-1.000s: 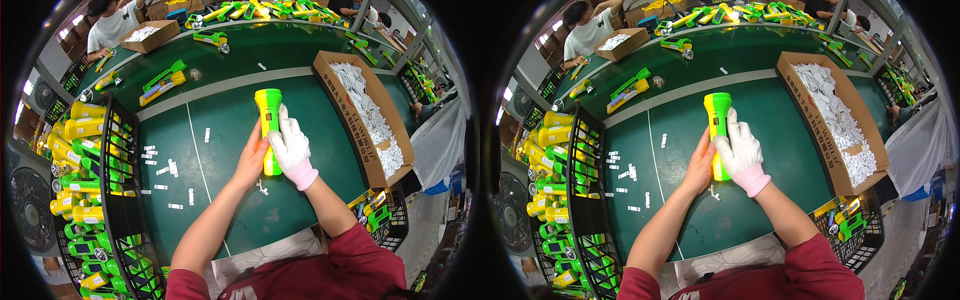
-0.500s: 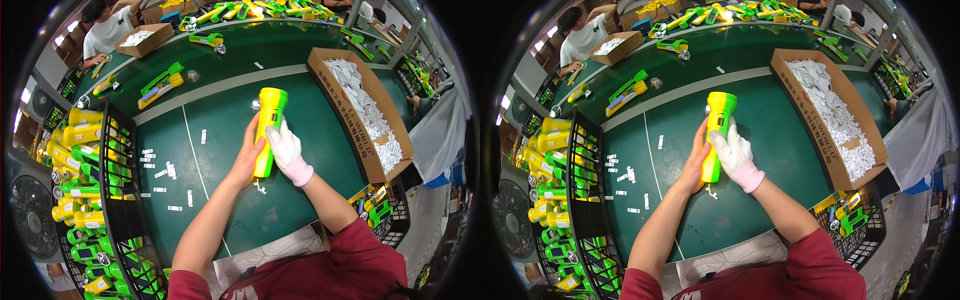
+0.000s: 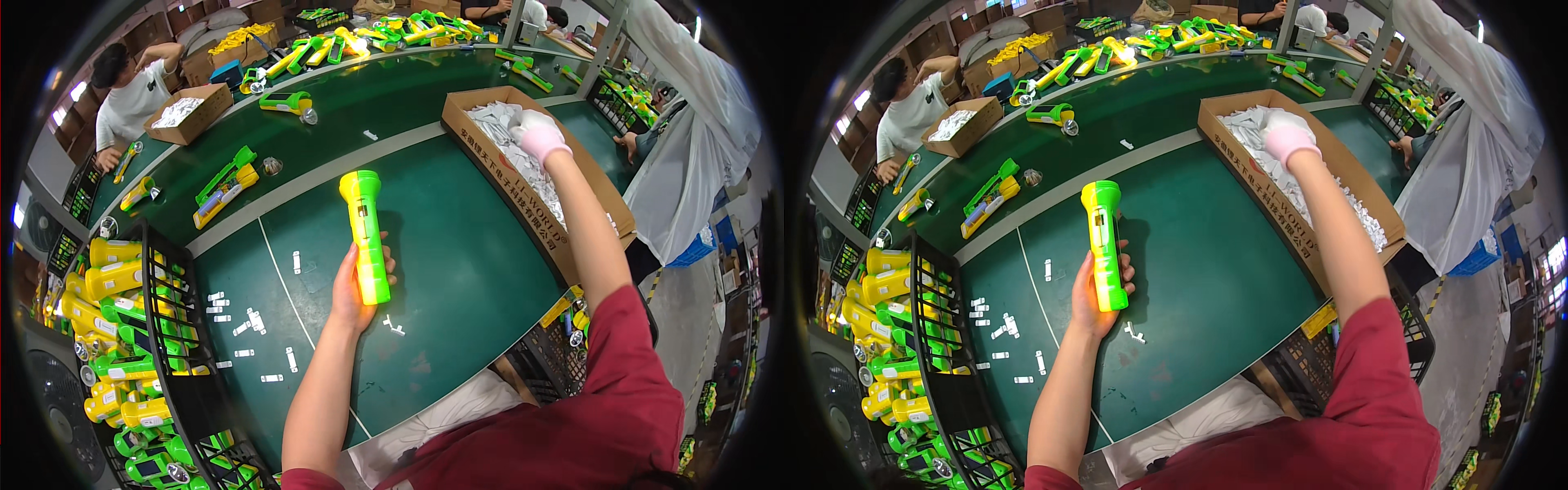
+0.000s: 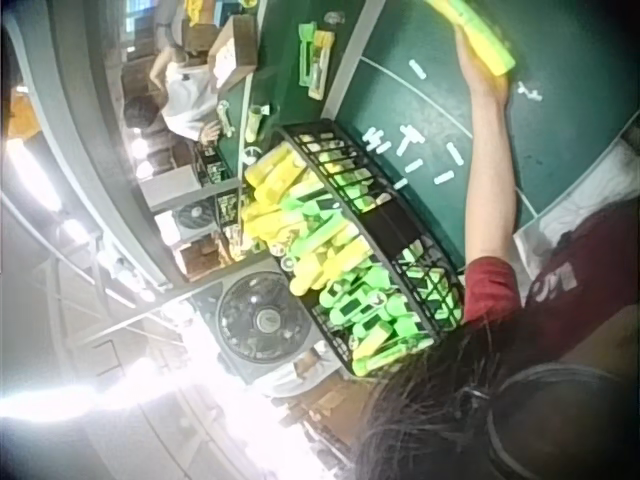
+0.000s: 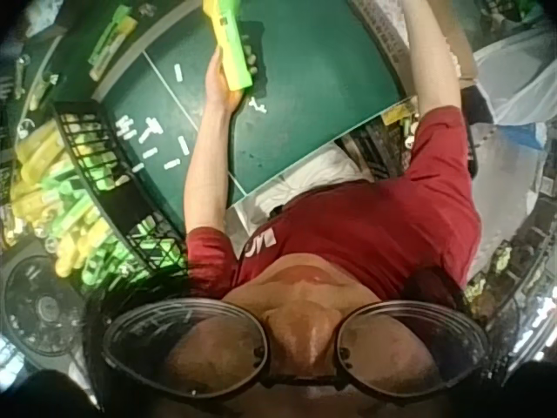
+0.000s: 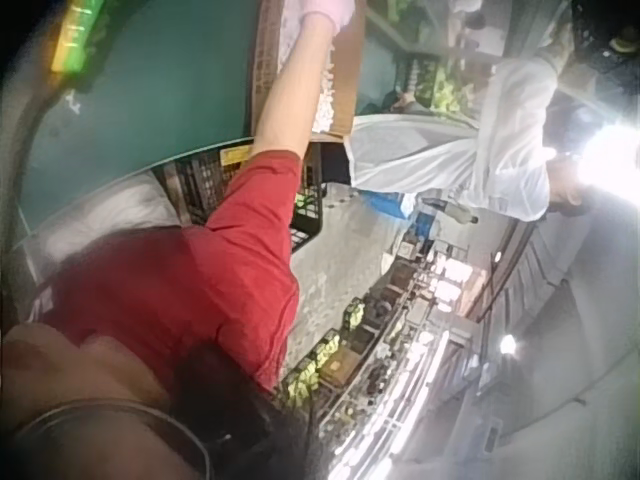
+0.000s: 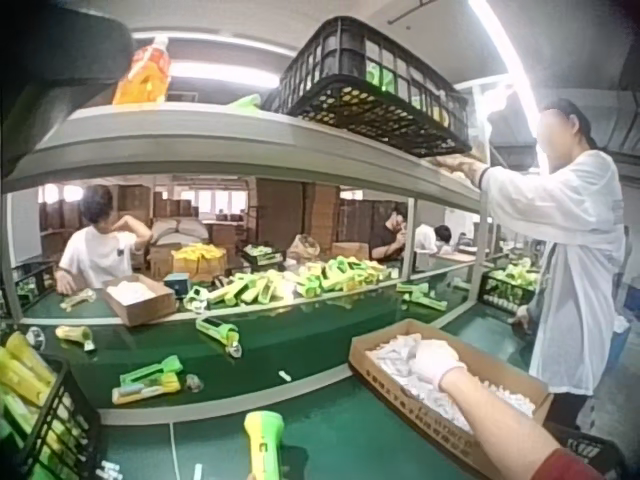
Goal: The person assembles flashlights by pressing the plastic casing halves together by hand and attaching switch components from a box.
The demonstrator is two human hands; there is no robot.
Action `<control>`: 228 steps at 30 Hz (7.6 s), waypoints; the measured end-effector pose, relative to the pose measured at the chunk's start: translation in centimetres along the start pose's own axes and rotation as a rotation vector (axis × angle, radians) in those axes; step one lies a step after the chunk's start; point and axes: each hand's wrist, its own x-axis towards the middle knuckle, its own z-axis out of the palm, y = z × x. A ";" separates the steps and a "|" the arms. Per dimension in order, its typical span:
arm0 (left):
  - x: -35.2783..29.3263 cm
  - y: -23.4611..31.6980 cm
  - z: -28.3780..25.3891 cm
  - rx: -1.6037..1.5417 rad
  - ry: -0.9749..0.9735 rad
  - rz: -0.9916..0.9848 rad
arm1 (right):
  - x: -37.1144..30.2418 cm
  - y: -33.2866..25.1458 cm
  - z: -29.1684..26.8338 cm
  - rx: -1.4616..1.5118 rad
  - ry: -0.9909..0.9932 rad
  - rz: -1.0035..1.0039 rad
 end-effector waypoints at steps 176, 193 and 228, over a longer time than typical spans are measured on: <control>-0.8 0.4 0.0 0.452 -0.086 -0.161 | -16.4 -13.2 5.0 1.462 -0.529 -0.226; -1.2 -0.5 2.2 1.276 0.186 0.176 | -17.6 -15.0 5.8 1.127 -0.386 0.039; -0.4 0.2 -1.2 -0.061 -0.015 -0.114 | -4.6 8.7 4.9 -0.105 -0.292 -0.042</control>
